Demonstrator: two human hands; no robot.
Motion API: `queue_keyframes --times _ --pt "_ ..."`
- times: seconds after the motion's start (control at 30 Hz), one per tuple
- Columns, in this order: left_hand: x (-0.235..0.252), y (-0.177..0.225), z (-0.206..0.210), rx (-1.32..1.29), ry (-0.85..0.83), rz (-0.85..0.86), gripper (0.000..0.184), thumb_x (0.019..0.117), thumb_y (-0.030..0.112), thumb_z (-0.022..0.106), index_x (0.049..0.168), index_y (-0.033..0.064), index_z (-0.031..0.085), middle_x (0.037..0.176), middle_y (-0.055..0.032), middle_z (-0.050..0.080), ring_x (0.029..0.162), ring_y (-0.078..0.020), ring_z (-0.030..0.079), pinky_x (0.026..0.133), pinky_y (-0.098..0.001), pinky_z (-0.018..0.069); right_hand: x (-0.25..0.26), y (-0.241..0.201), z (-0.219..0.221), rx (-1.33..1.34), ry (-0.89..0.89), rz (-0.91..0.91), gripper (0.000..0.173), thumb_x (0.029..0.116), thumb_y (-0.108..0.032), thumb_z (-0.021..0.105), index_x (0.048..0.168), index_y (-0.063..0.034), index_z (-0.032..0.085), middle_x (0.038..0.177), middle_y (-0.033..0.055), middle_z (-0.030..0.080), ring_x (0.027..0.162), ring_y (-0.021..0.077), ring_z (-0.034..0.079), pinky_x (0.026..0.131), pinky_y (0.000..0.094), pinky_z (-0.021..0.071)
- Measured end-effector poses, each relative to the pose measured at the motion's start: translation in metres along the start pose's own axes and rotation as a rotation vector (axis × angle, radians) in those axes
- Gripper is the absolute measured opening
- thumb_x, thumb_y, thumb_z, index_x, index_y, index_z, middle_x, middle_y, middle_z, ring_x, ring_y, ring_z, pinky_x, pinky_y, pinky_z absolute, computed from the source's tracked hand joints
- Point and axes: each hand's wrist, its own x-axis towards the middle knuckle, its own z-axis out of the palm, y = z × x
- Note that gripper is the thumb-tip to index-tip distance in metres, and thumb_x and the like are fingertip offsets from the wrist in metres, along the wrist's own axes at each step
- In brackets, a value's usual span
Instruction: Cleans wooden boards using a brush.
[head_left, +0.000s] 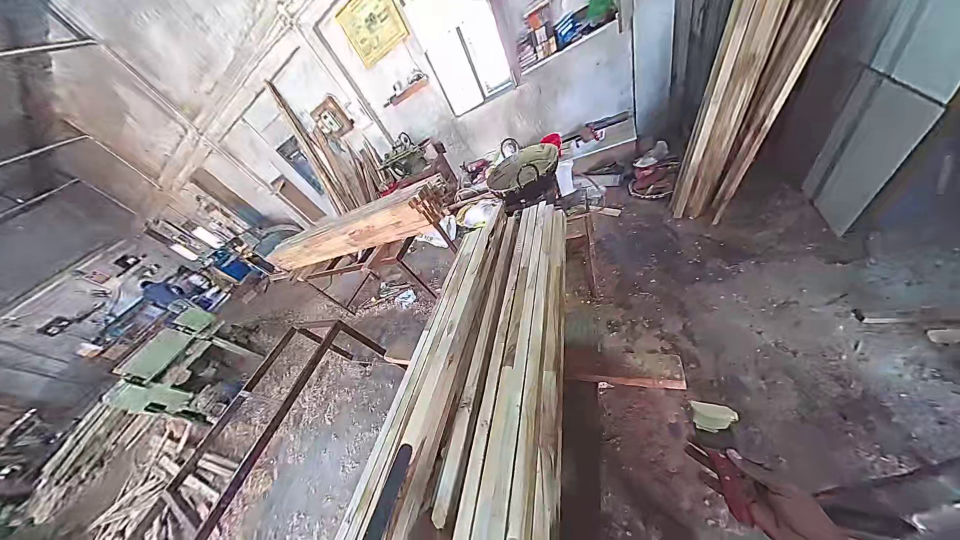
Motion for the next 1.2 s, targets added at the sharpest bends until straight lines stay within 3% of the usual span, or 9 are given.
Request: queue_keyframes --times 0.13,0.27,0.4,0.6,0.8,0.9,1.0,1.1,1.2 --pt "-0.003 -0.031 -0.025 -0.223 0.094 0.207 0.029 0.0974 0.01 0.062 0.116 -0.0121 0.065 0.105 -0.0278 0.068 0.098 -0.0358 0.067 0.091 -0.0541 0.0535 0.004 -0.003 0.003 -0.046 -0.037 0.018 0.027 0.1049 -0.014 0.041 0.121 -0.0019 0.059 0.118 0.0165 0.072 0.104 0.0295 0.073 0.082 0.0451 0.0636" --pt "-0.054 -0.014 -0.051 -0.292 0.038 0.248 0.041 0.0851 0.039 0.07 0.106 0.0041 0.073 0.094 -0.0089 0.075 0.089 -0.0179 0.072 0.085 -0.0429 0.0598 0.003 0.0 0.012 -0.102 -0.062 0.031 0.029 0.1051 -0.014 0.042 0.123 -0.0018 0.06 0.115 0.0166 0.073 0.099 0.0287 0.075 0.077 0.0426 0.0642" --pt "-0.124 0.014 -0.02 -0.222 -0.014 0.271 0.051 0.0944 0.055 0.064 0.095 0.0047 0.074 0.079 -0.0076 0.071 0.074 -0.0189 0.07 0.074 -0.0473 0.0592 -0.001 0.003 0.021 -0.115 -0.081 0.029 0.03 0.1051 -0.016 0.041 0.124 -0.0033 0.061 0.105 0.0137 0.074 0.079 0.0198 0.073 0.064 0.0332 0.0619" --pt "-0.16 0.019 0.108 -0.166 -0.119 0.205 0.054 0.0955 0.048 0.066 0.118 -0.0017 0.071 0.099 -0.017 0.076 0.096 -0.0296 0.074 0.092 -0.0559 0.0572 -0.009 -0.015 0.026 -0.256 -0.198 0.087 0.038 0.1104 -0.023 0.034 0.135 -0.002 0.054 0.108 0.0169 0.073 0.084 0.024 0.073 0.07 0.0374 0.0625" --pt "-0.137 0.027 0.223 -0.033 -0.054 0.203 0.068 0.0931 0.048 0.07 0.143 0.0028 0.057 0.121 -0.0199 0.072 0.11 -0.0363 0.071 0.098 -0.0595 0.0543 -0.007 -0.038 0.051 -0.959 -0.429 0.134 0.036 0.1061 -0.023 0.055 0.136 -0.0056 0.062 0.105 0.0093 0.073 0.07 0.0165 0.068 0.058 0.0321 0.0578" --pt "-0.119 0.042 0.243 0.048 -0.137 0.03 0.064 0.0972 0.049 0.066 0.141 0.0029 0.059 0.124 -0.0233 0.07 0.116 -0.0405 0.068 0.1 -0.0613 0.0524 0.007 -0.028 0.074 -1.27 -0.515 0.155 0.047 0.1035 -0.019 0.061 0.149 -0.0092 0.053 0.127 0.0122 0.068 0.098 0.0198 0.074 0.087 0.0372 0.0636" --pt "-0.095 0.038 0.247 0.004 -0.241 -0.022 0.074 0.095 0.051 0.067 0.153 0.0102 0.047 0.133 -0.0223 0.066 0.122 -0.0406 0.065 0.104 -0.0619 0.0504 0.032 -0.013 0.1 -1.749 -0.68 -0.003 0.049 0.1041 -0.018 0.056 0.152 -0.0142 0.051 0.14 0.0185 0.061 0.124 0.0296 0.063 0.108 0.0447 0.0488" --pt "-0.079 0.031 0.24 -0.121 -0.379 -0.04 0.083 0.0868 0.039 0.081 0.155 0.0103 0.044 0.146 -0.0209 0.057 0.134 -0.0367 0.056 0.113 -0.0581 0.0436 0.054 0.012 0.121 -1.937 -0.749 -0.151 0.056 0.1026 -0.013 0.058 0.157 -0.0216 0.046 0.138 0.0222 0.06 0.118 0.0381 0.065 0.1 0.0535 0.0532" --pt "-0.063 0.016 0.254 -0.316 -0.469 -0.04 0.07 0.0796 0.018 0.086 0.142 0.0097 0.055 0.126 -0.014 0.068 0.108 -0.0272 0.07 0.097 -0.0496 0.0571 0.064 0.043 0.122 -1.988 -0.714 -0.154 0.063 0.1036 -0.014 0.057 0.161 -0.0299 0.037 0.141 0.0262 0.055 0.116 0.0419 0.064 0.095 0.0567 0.055"
